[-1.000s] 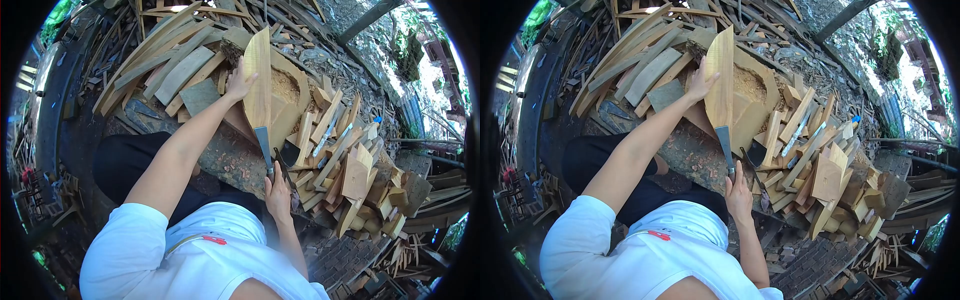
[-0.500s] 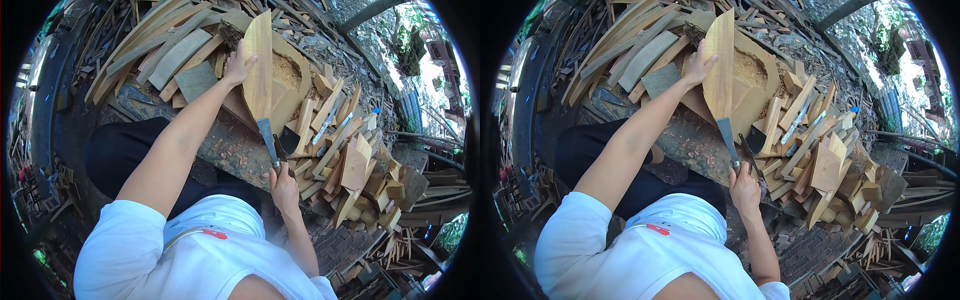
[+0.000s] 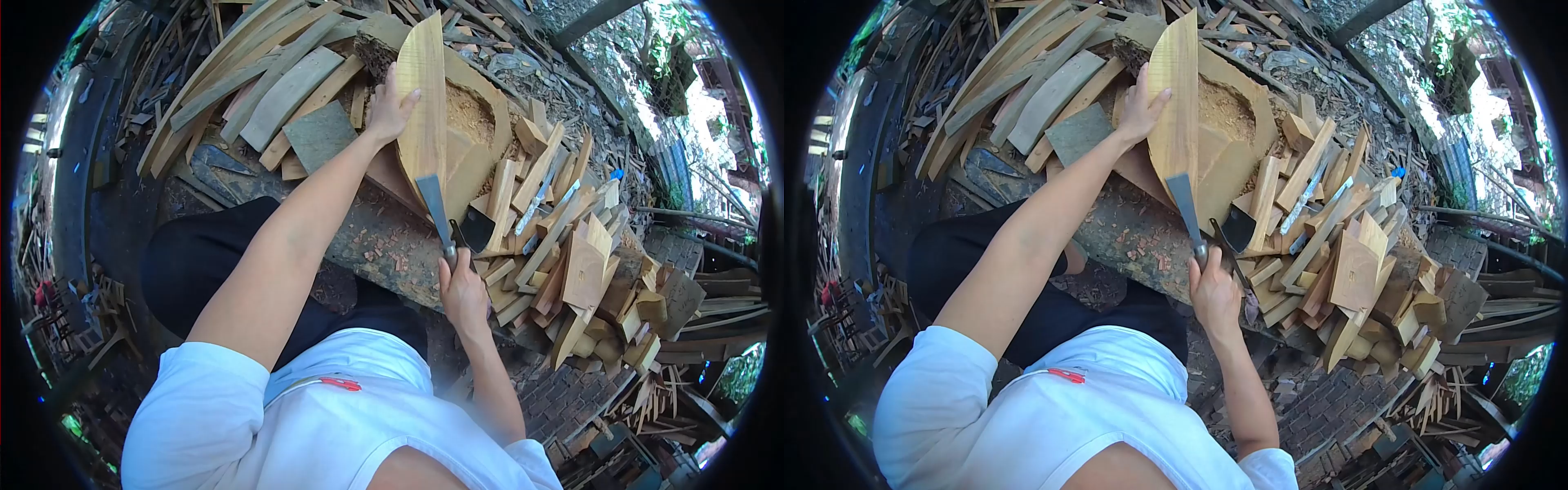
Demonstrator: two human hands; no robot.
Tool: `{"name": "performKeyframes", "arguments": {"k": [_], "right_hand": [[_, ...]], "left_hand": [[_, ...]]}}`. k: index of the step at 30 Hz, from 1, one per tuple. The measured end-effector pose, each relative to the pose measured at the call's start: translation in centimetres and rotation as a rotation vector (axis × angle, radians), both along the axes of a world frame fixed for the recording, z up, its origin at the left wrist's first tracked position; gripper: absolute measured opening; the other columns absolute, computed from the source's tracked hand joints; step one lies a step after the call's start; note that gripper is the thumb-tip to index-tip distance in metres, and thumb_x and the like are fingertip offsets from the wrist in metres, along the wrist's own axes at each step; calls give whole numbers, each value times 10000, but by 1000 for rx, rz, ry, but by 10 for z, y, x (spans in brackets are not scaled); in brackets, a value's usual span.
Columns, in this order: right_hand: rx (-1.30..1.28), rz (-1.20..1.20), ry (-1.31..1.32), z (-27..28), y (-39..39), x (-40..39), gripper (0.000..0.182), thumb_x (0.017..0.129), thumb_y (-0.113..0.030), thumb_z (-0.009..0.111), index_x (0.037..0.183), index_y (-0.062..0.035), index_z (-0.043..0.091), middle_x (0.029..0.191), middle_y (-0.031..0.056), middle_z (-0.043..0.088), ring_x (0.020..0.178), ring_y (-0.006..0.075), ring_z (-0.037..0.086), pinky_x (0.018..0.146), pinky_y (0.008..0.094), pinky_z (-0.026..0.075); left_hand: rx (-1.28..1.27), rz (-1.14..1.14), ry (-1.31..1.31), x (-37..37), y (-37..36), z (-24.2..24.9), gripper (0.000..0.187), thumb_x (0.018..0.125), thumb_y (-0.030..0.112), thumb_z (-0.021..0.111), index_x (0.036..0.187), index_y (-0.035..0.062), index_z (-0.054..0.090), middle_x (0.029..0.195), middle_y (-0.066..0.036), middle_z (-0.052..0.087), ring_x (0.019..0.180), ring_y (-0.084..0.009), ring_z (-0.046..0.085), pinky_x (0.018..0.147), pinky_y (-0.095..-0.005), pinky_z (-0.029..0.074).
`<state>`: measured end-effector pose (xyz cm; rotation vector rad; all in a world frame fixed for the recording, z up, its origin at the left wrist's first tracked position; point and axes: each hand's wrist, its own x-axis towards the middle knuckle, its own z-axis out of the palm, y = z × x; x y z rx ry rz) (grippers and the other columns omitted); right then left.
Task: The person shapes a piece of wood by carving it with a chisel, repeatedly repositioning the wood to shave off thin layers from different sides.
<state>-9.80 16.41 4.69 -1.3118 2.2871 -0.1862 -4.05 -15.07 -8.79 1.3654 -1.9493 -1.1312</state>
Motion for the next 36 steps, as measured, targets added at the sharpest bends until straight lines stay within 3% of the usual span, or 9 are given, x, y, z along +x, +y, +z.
{"name": "performKeyframes", "arguments": {"k": [2, 4, 9, 11, 15, 20, 27, 30, 36], "right_hand": [[37, -11, -31, 9, 26, 4, 305, 956, -304, 547, 1058, -44, 425, 662, 229, 628, 616, 429, 635, 516, 519, 498], [62, -25, -44, 16, 29, 5, 306, 960, -310, 538, 1054, -42, 423, 675, 230, 632, 638, 433, 637, 530, 530, 496], [22, 3, -28, 1, -23, -1, 296, 965, -305, 530, 1036, -38, 425, 680, 240, 629, 646, 446, 632, 542, 535, 495], [16, 8, -39, -2, -19, -4, 303, 964, -308, 531, 1060, -40, 428, 676, 238, 628, 646, 449, 631, 539, 536, 492], [83, -29, -71, 10, 24, -1, 316, 963, -310, 533, 1091, -42, 425, 643, 228, 619, 628, 446, 630, 537, 535, 488], [22, -1, -10, -1, -29, -3, 310, 964, -332, 528, 1051, -53, 424, 638, 231, 618, 616, 448, 626, 547, 540, 492], [107, -9, -12, 15, 17, -4, 321, 955, -348, 536, 1052, -61, 428, 641, 233, 618, 641, 451, 633, 548, 544, 496], [68, 6, -3, 2, -24, -7, 330, 962, -353, 522, 1055, -52, 424, 642, 232, 621, 642, 445, 637, 532, 533, 498], [36, 38, -3, -2, -19, -8, 334, 969, -359, 507, 1067, -52, 422, 666, 235, 633, 654, 451, 637, 568, 538, 503]], "left_hand": [[10, 18, -8, 2, 1, 4, 822, 923, 532, 496, 1534, 189, 67, 1307, -257, 429, 1184, -438, 443, 1027, -529, 319], [-26, 51, -59, 0, 7, 6, 765, 934, 407, 549, 1507, 84, 158, 1249, -271, 492, 1159, -402, 461, 1024, -474, 335], [12, 25, -7, 1, 4, 7, 786, 934, 428, 543, 1514, 85, 139, 1264, -281, 464, 1178, -407, 435, 1045, -468, 313], [31, 6, -15, 1, 1, 0, 808, 925, 531, 488, 1531, 196, 72, 1311, -259, 431, 1190, -438, 447, 1023, -533, 321], [19, 18, -5, 2, 0, -6, 807, 925, 525, 489, 1532, 205, 64, 1317, -259, 425, 1194, -444, 444, 1031, -530, 316], [32, -20, 18, 2, 1, -3, 824, 928, 522, 487, 1537, 217, 23, 1334, -265, 400, 1217, -447, 420, 1052, -516, 292], [36, -29, 6, 3, -1, -6, 796, 947, 513, 447, 1539, 210, 10, 1340, -275, 394, 1219, -448, 416, 1063, -512, 275], [57, -52, 24, 3, -3, -3, 776, 957, 501, 430, 1539, 207, 9, 1365, -283, 378, 1240, -450, 403, 1075, -514, 260], [84, -110, 177, 1, -23, -40, 741, 974, 445, 414, 1537, 208, -4, 1391, -292, 355, 1276, -464, 372, 1100, -503, 239]]}}
